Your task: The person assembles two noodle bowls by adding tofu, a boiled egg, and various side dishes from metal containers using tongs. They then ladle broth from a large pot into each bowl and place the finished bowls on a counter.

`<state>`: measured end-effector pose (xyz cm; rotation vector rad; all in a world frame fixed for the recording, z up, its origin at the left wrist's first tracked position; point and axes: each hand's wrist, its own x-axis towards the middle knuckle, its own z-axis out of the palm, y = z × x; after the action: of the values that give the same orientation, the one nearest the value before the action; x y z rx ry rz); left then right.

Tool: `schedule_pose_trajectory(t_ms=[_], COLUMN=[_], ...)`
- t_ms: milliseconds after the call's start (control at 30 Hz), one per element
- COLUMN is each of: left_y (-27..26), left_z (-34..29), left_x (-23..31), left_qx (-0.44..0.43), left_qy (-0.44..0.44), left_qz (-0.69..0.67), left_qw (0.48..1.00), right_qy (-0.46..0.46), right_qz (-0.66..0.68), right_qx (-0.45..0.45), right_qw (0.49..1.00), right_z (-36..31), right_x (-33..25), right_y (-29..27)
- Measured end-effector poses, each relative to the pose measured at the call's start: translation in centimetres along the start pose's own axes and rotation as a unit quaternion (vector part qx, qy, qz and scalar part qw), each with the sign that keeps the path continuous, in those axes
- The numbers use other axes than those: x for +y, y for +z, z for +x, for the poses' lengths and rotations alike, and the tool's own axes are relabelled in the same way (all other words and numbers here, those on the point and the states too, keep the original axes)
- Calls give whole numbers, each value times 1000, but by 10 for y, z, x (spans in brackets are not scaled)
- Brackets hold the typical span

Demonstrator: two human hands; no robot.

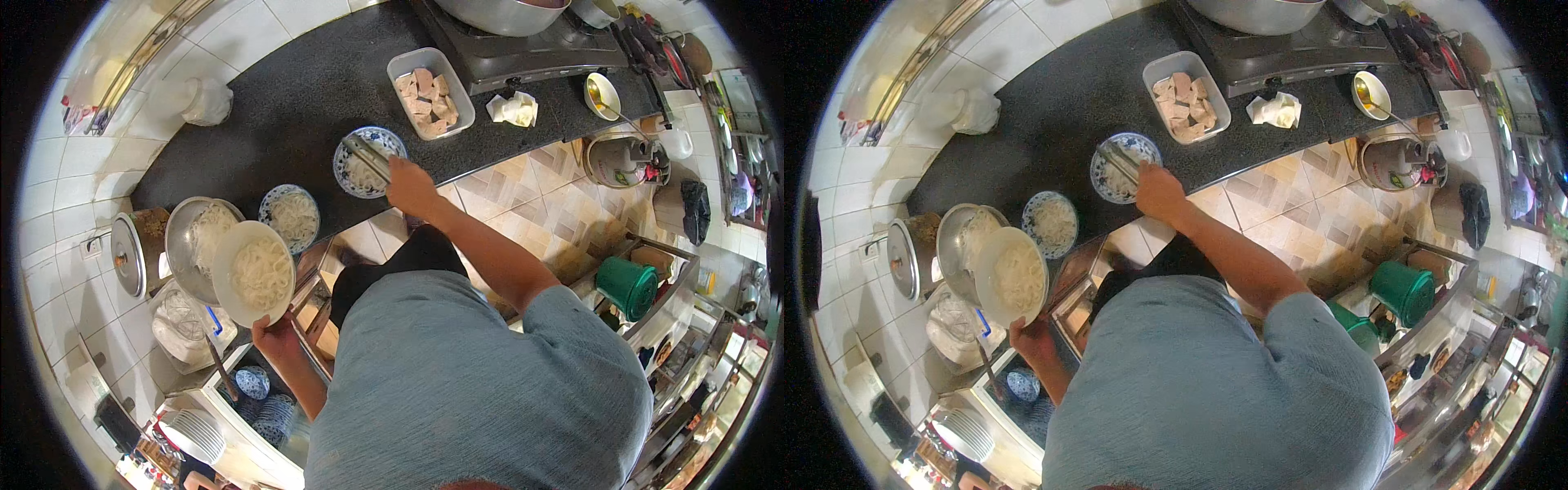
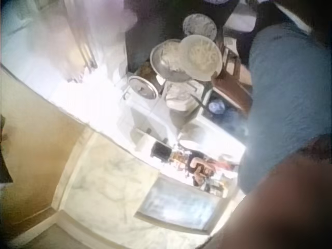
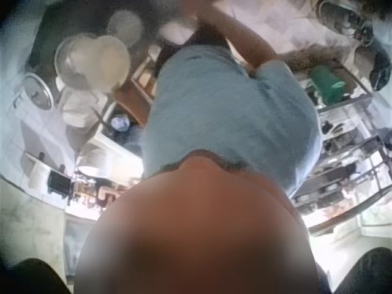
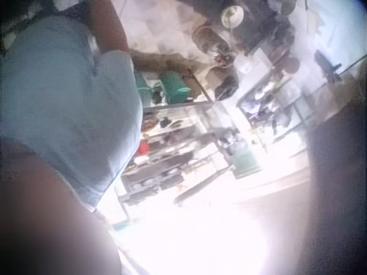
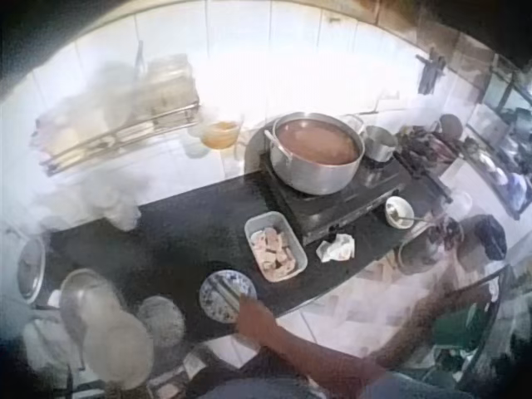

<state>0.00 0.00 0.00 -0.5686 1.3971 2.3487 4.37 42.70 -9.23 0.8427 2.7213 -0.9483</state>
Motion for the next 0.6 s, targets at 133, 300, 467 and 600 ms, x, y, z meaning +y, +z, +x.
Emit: schedule_pose_trajectory(t_ms=[133, 300, 467, 600], left_y=[59, 98, 125, 145], left_z=[-4, 15, 48, 63], left_x=[-16, -24, -36, -43], left_qx=[36, 20, -26, -44], left_qy=[23, 9, -18, -20], left_qz=[13, 38, 37, 25], left_qw=[999, 999, 999, 999], right_qy=[32, 126, 194, 209], right_qz=[144, -30, -23, 56], right_qx=[60, 19, 24, 69], right_qw=[987, 991, 981, 974], right_z=[0, 66, 116, 116], right_x=[39, 102, 128, 122], right_y=[-100, -120, -101, -113])
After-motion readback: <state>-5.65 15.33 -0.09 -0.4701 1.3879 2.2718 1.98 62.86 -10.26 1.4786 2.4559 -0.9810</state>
